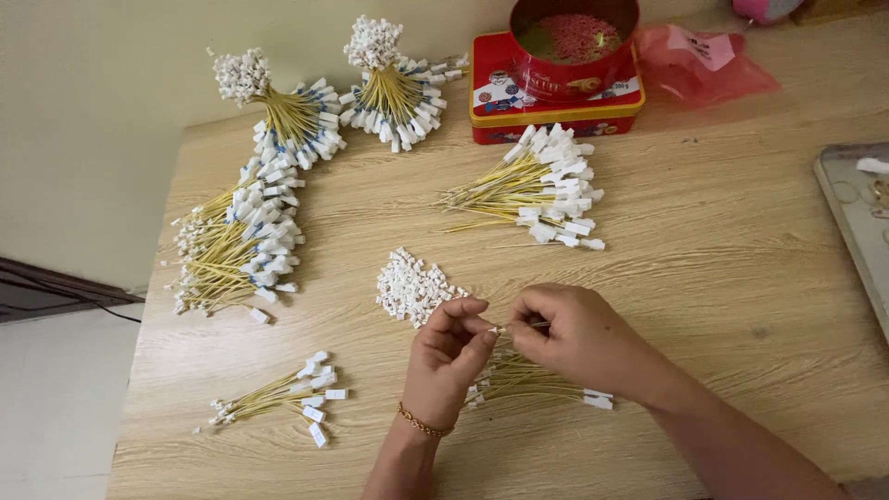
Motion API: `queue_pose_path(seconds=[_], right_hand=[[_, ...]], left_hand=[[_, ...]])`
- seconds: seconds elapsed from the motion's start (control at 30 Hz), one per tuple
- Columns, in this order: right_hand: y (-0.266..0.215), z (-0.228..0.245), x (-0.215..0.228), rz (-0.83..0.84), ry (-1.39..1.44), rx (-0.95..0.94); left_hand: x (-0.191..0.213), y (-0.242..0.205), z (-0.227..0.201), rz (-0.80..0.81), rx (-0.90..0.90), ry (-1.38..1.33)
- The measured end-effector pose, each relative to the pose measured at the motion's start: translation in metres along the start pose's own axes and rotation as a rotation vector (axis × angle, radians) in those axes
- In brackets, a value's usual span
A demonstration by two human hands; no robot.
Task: Attaching small white plastic caps to thin wire stems manually.
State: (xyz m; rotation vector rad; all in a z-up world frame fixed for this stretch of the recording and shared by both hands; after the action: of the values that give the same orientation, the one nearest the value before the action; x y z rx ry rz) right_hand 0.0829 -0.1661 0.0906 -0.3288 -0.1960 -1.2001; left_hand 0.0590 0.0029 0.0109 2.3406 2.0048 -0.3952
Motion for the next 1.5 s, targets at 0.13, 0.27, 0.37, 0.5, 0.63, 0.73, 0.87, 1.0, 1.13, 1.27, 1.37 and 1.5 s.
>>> queue_pose_path(seconds=[0.13, 0.27, 0.37, 0.5, 0.63, 0.73, 0.87, 1.0, 1.13, 1.27, 1.37, 1.5], right_hand=[[0.0, -0.002, -0.002, 0.011, 0.012, 0.03], [0.001, -0.001, -0.004, 0.031, -0.008, 0.039], [0.003, -0.012, -0.008, 0.038, -0.029, -0.002], [0.021, -0.049, -0.008, 0.087, -0.196, -0.022], [0.037, -0.066, 0.05, -0.237, -0.317, -0.139], [0.04, -0.063, 0.079, -0.443, -0.634, 0.015], [0.039, -0.073, 0.089, -0.387, -0.638, -0.222], [0.038, -0.081, 0.087, -0.343, -0.632, -0.111], [0.016, -0.076, 0.109, -0.363, -0.851, -0.124], [-0.028, -0.022, 0.129, -0.596, -0.921, 0.032], [-0.05, 0.006, 0.116, -0.626, -0.833, 0.213], [-0.062, 0.045, 0.073, -0.436, -0.613, 0.595]], left_hand=[[0.0, 0.001, 0.006, 0.005, -0.016, 0.029], [0.001, 0.001, 0.006, -0.001, 0.021, 0.009], [0.007, 0.001, 0.006, -0.011, 0.06, 0.061], [0.017, 0.004, -0.004, -0.058, 0.018, 0.591], [0.023, -0.001, -0.017, -0.028, -0.007, 0.878], [0.021, -0.004, -0.025, -0.05, 0.046, 1.008], [0.01, -0.003, -0.038, -0.099, -0.19, 0.946], [-0.006, -0.001, -0.052, -0.089, -0.291, 1.045], [-0.013, -0.001, -0.062, -0.091, -0.329, 1.048], [-0.029, -0.007, -0.084, -0.193, -0.519, 1.145], [-0.049, -0.017, -0.113, -0.301, -0.703, 1.205], [-0.079, -0.024, -0.139, -0.292, -0.894, 1.308]])
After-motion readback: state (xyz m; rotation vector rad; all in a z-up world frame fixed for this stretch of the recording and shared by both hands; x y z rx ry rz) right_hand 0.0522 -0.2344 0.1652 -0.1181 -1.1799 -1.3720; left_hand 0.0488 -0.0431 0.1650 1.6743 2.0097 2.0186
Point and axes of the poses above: each hand's wrist, its own y-axis towards the middle knuckle, its own x-axis out of the back of the hand, z = x × y, the point moved 6 cm from there along y, towards the middle knuckle, and after that the axes turned 12 degrees about y, right-handed, at the moved point
